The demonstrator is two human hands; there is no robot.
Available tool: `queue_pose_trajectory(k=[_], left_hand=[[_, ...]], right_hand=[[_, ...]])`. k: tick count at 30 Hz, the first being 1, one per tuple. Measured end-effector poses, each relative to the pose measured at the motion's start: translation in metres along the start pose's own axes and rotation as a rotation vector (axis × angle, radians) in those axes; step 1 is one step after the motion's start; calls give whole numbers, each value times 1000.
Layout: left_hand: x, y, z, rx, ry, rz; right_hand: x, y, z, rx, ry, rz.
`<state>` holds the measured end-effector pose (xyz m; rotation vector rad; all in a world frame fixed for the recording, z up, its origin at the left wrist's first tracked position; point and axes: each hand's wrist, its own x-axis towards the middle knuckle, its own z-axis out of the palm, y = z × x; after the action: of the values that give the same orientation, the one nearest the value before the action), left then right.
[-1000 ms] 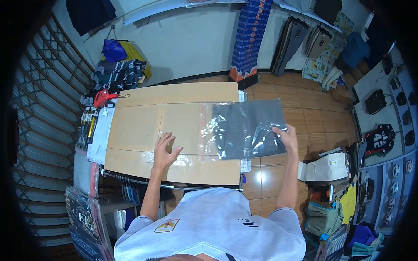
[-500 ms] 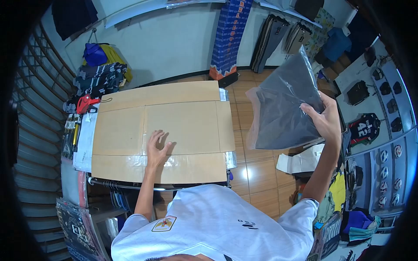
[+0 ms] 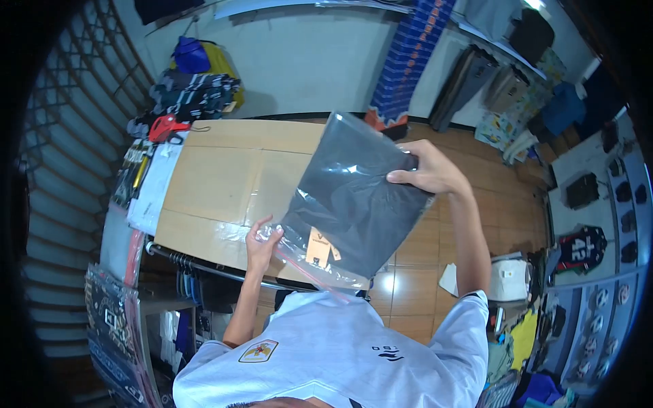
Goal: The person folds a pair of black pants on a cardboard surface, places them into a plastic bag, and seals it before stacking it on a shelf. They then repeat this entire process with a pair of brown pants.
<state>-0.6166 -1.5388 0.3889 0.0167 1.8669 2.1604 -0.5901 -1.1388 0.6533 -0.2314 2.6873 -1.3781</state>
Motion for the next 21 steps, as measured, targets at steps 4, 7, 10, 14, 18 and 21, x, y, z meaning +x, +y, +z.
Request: queue_pose_trajectory(k=[4, 7, 10, 14, 18, 21], left_hand=[[-29, -16, -19, -36, 58, 43], [-41, -17, -24, 127, 86, -6], [-41, -27, -24, 197, 127, 55], [-47, -12, -13, 338, 74, 35], [-38, -11, -4, 432, 51, 30], [-29, -14, 1, 403, 18, 59]], right_hand=[[95, 99, 46, -360, 16, -22], [136, 137, 89, -344, 204, -51], [142, 125, 117, -331, 391, -108], [110, 122, 142, -187, 519, -86], [35, 137, 176, -124, 723, 62], [-37, 141, 212, -101, 810, 329]])
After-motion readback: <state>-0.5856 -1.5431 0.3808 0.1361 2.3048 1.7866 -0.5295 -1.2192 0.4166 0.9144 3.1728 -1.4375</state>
